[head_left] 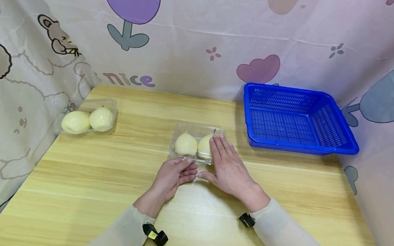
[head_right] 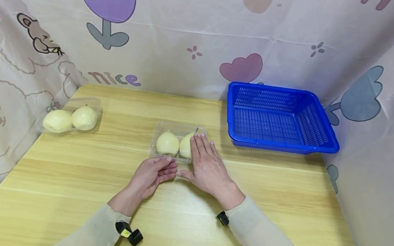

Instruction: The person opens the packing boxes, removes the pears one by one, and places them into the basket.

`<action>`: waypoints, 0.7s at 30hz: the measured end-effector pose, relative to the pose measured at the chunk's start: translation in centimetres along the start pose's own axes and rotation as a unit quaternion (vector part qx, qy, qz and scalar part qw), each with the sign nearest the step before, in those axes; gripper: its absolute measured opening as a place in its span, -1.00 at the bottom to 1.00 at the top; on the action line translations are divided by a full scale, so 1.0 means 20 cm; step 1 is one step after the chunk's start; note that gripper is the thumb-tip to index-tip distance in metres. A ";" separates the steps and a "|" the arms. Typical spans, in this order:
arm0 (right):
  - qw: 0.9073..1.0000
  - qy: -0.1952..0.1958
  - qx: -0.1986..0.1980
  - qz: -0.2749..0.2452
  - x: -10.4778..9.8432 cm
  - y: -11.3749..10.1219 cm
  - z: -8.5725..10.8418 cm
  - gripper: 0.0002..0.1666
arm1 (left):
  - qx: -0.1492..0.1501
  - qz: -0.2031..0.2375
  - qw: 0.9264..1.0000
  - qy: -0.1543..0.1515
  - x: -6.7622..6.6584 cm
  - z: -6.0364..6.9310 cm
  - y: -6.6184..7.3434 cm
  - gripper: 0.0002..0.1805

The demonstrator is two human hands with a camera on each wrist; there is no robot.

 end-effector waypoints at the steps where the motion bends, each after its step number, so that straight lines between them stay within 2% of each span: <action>1: 1.000 0.000 -0.001 0.000 0.00 0.00 0.00 0.35 | -0.003 0.002 1.000 -0.005 0.00 0.00 0.00 -0.69; 5: 1.000 0.003 -0.006 -0.008 -0.01 0.01 -0.01 0.29 | -0.005 0.014 1.000 -0.016 0.01 -0.01 0.01 -0.68; 12: 0.997 0.022 -0.014 -0.074 -0.03 0.03 0.00 0.00 | 0.009 0.016 1.000 -0.014 0.01 0.00 0.02 -0.71; 17: 0.995 0.039 -0.012 -0.094 -0.04 0.04 0.00 -0.02 | 0.015 0.014 1.000 -0.013 0.01 0.00 0.02 -0.72; 21: 0.991 0.063 0.005 -0.114 -0.05 0.07 -0.01 -0.02 | 0.016 0.015 1.000 -0.010 0.01 0.00 0.02 -0.71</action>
Point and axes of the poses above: each hand's wrist, its own z-axis away from the middle knuckle, its own x-axis out of the palm, y = z × x, the point moved 9 cm from there along -z, towards the middle knuckle, and after that the axes turned 10 degrees about -y, right-handed, at the moved point
